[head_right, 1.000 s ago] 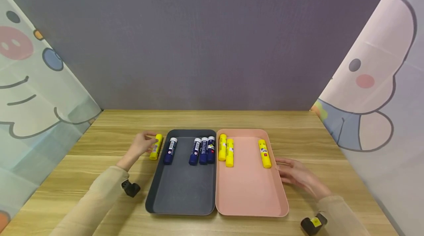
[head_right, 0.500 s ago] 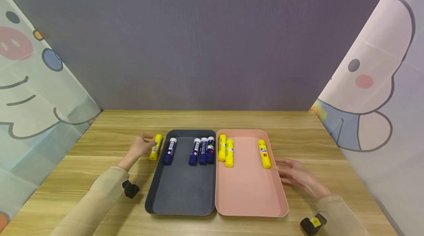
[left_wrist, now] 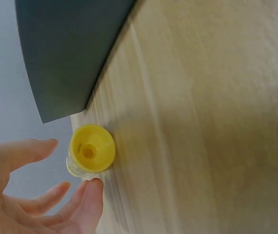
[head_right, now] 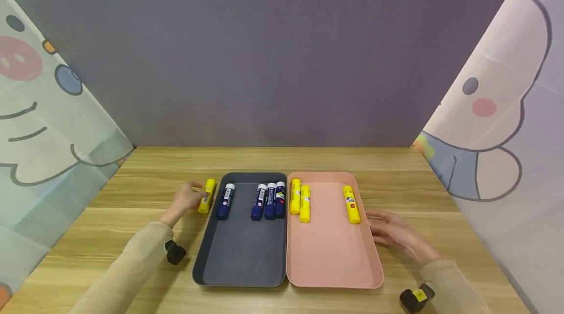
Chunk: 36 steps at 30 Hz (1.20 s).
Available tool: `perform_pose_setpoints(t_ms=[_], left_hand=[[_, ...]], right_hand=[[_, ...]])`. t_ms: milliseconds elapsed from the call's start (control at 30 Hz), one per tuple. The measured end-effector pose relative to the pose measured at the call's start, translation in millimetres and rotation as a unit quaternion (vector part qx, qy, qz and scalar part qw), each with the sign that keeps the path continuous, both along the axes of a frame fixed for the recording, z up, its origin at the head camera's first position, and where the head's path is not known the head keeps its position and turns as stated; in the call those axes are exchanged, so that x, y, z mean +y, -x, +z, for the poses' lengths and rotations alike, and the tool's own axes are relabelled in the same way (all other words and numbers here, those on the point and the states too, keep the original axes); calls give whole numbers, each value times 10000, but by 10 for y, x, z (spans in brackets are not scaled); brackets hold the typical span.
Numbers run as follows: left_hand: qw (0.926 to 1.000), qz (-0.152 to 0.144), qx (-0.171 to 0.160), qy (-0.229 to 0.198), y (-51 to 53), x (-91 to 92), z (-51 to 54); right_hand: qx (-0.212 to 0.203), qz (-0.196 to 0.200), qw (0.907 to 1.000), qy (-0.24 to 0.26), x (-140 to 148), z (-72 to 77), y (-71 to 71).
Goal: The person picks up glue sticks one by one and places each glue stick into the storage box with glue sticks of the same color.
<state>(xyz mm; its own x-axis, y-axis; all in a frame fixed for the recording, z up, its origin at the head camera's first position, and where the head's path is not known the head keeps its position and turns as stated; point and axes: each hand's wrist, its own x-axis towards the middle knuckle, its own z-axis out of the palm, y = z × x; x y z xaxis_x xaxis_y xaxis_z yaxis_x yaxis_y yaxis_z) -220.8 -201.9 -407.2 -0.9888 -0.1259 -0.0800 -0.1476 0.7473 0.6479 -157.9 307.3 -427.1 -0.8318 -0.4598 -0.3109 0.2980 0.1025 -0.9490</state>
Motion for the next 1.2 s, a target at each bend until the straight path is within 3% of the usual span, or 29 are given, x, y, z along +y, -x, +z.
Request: perform_pose_setpoints(t_ms=[700, 1000, 1200], left_hand=[[9999, -56, 57, 77, 19, 7, -51], [9996, 75, -190, -219, 31, 21, -64], [9996, 0, -217, -191, 28, 24, -48]], right_hand=[[-109, -26, 9998, -153, -14, 22, -5], [-109, -88, 9998, -146, -25, 24, -9], [-55, -17, 10000, -30, -17, 21, -5]])
